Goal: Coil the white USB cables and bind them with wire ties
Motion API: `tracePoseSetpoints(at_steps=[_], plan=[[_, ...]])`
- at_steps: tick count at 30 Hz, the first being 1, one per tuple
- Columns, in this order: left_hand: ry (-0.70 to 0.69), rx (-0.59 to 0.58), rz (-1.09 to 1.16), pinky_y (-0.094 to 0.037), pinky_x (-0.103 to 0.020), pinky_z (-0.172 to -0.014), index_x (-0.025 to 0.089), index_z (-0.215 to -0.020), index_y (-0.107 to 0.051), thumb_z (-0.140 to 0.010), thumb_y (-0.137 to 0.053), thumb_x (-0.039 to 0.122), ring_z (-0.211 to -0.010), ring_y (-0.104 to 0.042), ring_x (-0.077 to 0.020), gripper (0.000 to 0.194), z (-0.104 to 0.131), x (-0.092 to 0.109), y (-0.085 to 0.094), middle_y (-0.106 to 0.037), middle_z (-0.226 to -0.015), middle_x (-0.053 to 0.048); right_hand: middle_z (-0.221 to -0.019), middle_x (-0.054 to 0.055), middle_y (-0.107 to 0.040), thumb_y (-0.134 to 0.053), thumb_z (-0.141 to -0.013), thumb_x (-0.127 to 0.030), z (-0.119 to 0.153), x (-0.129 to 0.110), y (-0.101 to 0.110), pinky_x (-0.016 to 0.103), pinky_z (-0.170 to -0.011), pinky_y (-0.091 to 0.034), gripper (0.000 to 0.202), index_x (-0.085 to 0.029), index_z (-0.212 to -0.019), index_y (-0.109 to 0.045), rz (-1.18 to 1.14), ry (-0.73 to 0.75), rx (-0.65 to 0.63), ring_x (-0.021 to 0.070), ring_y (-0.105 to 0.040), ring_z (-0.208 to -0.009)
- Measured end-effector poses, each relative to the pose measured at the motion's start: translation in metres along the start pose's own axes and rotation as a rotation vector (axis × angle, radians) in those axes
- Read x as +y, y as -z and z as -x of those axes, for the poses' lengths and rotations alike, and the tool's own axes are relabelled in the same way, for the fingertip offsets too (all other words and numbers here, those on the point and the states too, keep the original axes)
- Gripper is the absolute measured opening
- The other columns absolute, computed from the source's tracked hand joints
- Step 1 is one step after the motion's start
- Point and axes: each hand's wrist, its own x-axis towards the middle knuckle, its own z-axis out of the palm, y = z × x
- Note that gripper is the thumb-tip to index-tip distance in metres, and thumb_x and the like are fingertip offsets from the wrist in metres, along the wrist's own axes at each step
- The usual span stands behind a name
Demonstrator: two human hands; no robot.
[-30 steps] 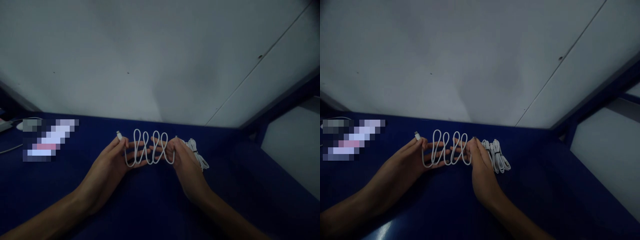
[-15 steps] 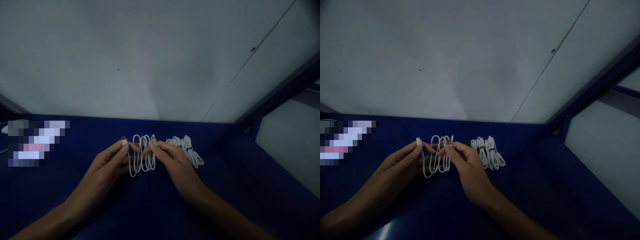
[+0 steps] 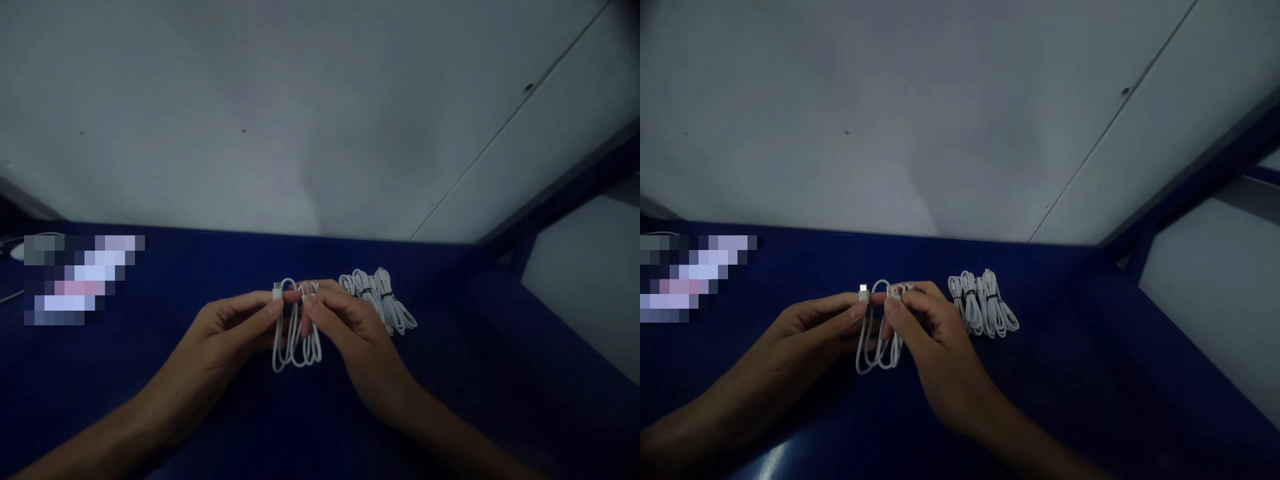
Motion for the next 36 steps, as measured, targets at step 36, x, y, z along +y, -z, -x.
tracePoseSetpoints(at_steps=[36], plan=[[0.044, 0.001, -0.041, -0.056, -0.039, -0.104, 0.025, -0.119, -0.089, -0.107, -0.070, 0.035, -0.121, -0.074, -0.0306, 0.024, 0.0077, 0.0022, -0.0056, -0.084, -0.128, -0.009, -0.119, 0.003, -0.062, -0.061, -0.114, -0.044, 0.0039, -0.0050, 0.0004, 0.039, -0.102, -0.055, 0.033, -0.026, -0.092, -0.078, 0.023, 0.074, -0.069, 0.0210, -0.064, -0.116]])
